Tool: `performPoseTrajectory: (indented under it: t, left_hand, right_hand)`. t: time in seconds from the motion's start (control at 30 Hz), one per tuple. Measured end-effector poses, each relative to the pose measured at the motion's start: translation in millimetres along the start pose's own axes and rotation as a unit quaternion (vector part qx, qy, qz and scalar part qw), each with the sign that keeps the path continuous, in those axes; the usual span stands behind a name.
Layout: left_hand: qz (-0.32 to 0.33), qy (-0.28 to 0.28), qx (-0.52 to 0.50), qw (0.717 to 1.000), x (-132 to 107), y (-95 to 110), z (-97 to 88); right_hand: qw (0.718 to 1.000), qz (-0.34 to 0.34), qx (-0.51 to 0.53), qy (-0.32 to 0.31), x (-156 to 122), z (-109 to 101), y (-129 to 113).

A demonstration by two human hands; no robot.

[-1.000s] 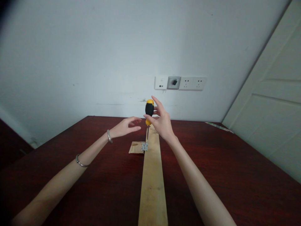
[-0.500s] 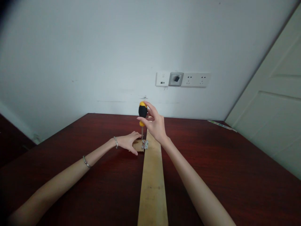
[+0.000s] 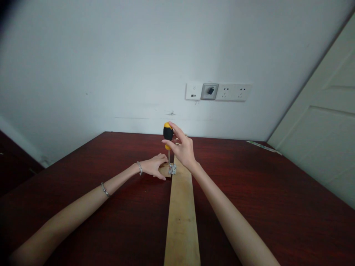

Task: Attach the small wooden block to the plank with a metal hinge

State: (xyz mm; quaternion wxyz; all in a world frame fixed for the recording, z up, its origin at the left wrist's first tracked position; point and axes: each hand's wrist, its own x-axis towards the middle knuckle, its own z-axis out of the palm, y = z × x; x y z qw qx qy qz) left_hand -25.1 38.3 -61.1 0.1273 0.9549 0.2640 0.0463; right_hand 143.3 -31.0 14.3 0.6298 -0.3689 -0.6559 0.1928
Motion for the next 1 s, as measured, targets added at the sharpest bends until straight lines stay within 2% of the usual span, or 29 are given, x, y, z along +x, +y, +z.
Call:
performPoseTrajectory:
  t: [0.37, 0.8, 1.0]
  left_hand:
    - [0.002, -0.017, 0.006, 1.0, -0.6, -0.8, -2.1]
    - [-0.009, -0.024, 0.012, 1.0, -1.0, 0.2, -5.7]
    - [-0.007, -0.032, 0.016, 0.999, -1.1, 1.3, -7.1]
  right_hand:
    - [1.0, -0.009, 0.005, 0.024, 1.5, -3.8, 0.1]
    - [1.0, 0.001, -0.001, -0.003, 0.3, -2.6, 2.7]
    - [1.0, -0.022, 0.003, 0.001, -1.1, -2.8, 2.4]
